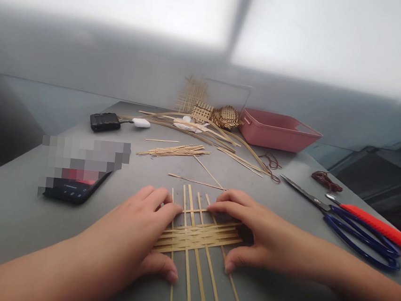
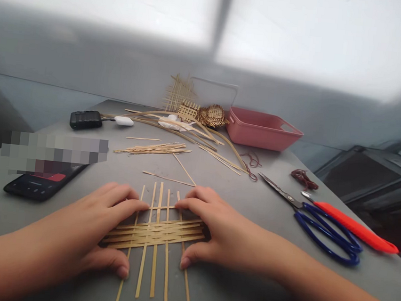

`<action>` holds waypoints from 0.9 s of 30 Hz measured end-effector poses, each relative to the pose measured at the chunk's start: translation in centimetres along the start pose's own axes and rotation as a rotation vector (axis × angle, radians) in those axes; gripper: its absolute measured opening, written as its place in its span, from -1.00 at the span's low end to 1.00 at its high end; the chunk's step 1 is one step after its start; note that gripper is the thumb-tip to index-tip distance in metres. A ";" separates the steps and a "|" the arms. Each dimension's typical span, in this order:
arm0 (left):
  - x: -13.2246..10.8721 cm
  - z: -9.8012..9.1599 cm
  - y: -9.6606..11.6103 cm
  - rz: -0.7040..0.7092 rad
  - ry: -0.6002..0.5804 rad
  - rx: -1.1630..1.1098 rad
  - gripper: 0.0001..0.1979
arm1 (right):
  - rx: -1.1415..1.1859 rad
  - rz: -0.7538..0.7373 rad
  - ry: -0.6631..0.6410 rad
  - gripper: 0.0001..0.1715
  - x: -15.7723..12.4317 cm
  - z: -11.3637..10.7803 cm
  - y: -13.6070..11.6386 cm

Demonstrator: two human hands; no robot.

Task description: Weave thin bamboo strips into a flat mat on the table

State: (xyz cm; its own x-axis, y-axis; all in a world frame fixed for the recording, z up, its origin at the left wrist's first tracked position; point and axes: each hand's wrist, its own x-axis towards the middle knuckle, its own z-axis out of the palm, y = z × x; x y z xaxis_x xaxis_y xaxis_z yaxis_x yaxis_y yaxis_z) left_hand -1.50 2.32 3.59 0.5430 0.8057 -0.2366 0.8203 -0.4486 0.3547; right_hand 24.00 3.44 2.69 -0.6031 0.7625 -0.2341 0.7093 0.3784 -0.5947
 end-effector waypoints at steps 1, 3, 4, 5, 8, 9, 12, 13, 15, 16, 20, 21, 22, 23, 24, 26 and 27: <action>0.0 0.0 0.0 -0.004 -0.005 -0.006 -0.45 | 0.001 0.012 0.005 -0.07 0.0 0.0 0.0; 0.0 0.0 0.1 -0.008 -0.013 -0.015 -0.47 | 0.005 0.025 0.007 -0.05 0.1 0.0 -0.1; 0.0 -0.1 0.1 -0.008 -0.019 -0.020 -0.49 | 0.011 0.025 0.003 -0.06 0.1 0.0 -0.2; 0.0 -0.1 0.1 -0.007 -0.025 -0.027 -0.50 | 0.018 0.023 -0.002 -0.10 0.1 -0.1 -0.2; 0.1 -0.2 0.2 -0.009 -0.041 -0.050 -0.55 | 0.028 0.018 -0.009 -0.23 0.2 -0.1 -0.3; 0.1 -0.2 0.3 -0.008 -0.042 -0.056 -0.58 | 0.026 0.017 -0.010 -0.26 0.2 -0.1 -0.3; 0.1 -0.1 0.3 0.007 -0.037 -0.053 -0.61 | 0.013 0.013 -0.015 -0.35 0.2 -0.1 -0.5; 0.1 -0.1 0.4 0.011 -0.044 -0.047 -0.61 | 0.011 0.014 -0.017 -0.37 0.2 -0.1 -0.6; 0.1 -0.1 0.4 0.015 -0.064 -0.037 -0.63 | 0.011 0.017 -0.019 -0.39 0.1 -0.1 -0.7; 0.1 -0.1 0.4 0.018 -0.069 -0.032 -0.65 | 0.012 0.018 -0.020 -0.39 0.1 -0.1 -0.7; 0.1 0.1 0.4 0.038 -0.042 -0.025 -0.75 | 0.011 0.018 -0.022 -0.43 0.1 -0.2 -0.8; 0.1 0.1 0.4 0.037 -0.037 -0.032 -0.75 | 0.011 0.017 -0.024 -0.44 0.1 -0.2 -0.8; 0.1 0.2 0.4 0.035 -0.034 -0.043 -0.75 | 0.011 0.016 -0.024 -0.47 0.1 -0.1 -0.8; 0.1 0.2 0.4 0.033 -0.033 -0.055 -0.75 | 0.011 0.011 -0.025 -0.49 0.1 -0.1 -0.8; 0.1 0.2 0.3 0.031 -0.036 -0.062 -0.76 | 0.012 0.005 -0.024 -0.50 0.1 -0.1 -0.7; 0.0 0.2 0.3 0.027 -0.048 -0.059 -0.77 | 0.013 -0.007 -0.021 -0.51 0.1 -0.1 -0.7; 0.0 0.1 0.4 0.022 -0.057 -0.055 -0.77 | 0.012 -0.010 -0.020 -0.50 0.2 -0.1 -0.7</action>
State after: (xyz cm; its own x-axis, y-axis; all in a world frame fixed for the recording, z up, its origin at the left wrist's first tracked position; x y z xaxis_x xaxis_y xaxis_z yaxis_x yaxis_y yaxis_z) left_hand -1.18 2.10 3.64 0.5716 0.7717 -0.2786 0.7976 -0.4431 0.4092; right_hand 23.46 3.35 3.12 -0.6175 0.7478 -0.2438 0.6988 0.3792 -0.6065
